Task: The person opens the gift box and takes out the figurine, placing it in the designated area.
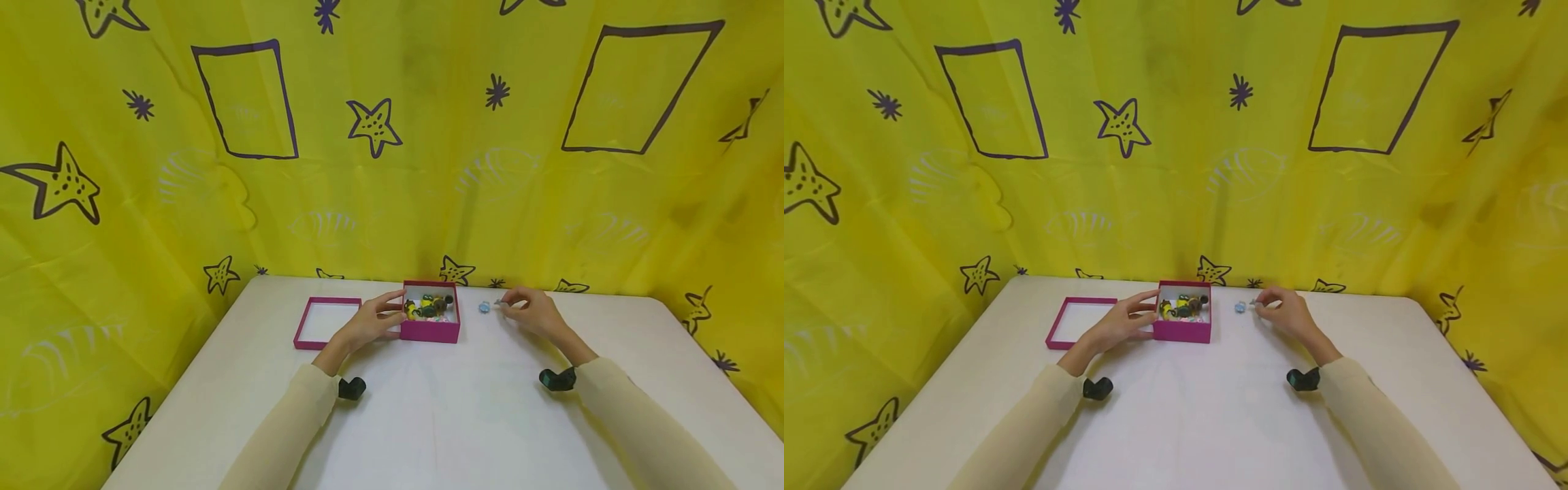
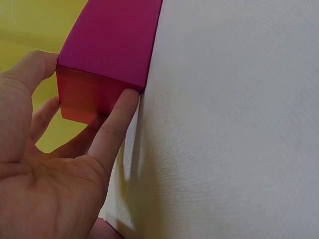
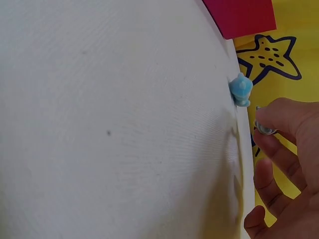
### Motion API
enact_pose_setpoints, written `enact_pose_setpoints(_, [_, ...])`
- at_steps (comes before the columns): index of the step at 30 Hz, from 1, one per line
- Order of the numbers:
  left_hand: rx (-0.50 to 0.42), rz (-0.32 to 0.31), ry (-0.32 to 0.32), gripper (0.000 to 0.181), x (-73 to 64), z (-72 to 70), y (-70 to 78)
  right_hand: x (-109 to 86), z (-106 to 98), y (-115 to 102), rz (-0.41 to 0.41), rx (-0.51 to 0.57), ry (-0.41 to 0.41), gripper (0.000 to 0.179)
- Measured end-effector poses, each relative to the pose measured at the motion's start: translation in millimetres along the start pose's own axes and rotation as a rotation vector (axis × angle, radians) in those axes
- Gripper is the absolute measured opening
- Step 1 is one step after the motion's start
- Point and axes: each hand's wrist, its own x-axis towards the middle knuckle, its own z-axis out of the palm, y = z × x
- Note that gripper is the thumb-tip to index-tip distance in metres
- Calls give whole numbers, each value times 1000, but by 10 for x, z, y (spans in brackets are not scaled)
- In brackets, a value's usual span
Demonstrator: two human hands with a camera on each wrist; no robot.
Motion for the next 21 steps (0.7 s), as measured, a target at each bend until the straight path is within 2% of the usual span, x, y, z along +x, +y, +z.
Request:
enact_pose_setpoints(8, [-22,5,-8,63,-2,0,0,21,63,15,16,-7,-8,15])
enact_pose_setpoints(21, [0,3,-9,63,19,-9,-20,51,150,48,-12,-20,15,14])
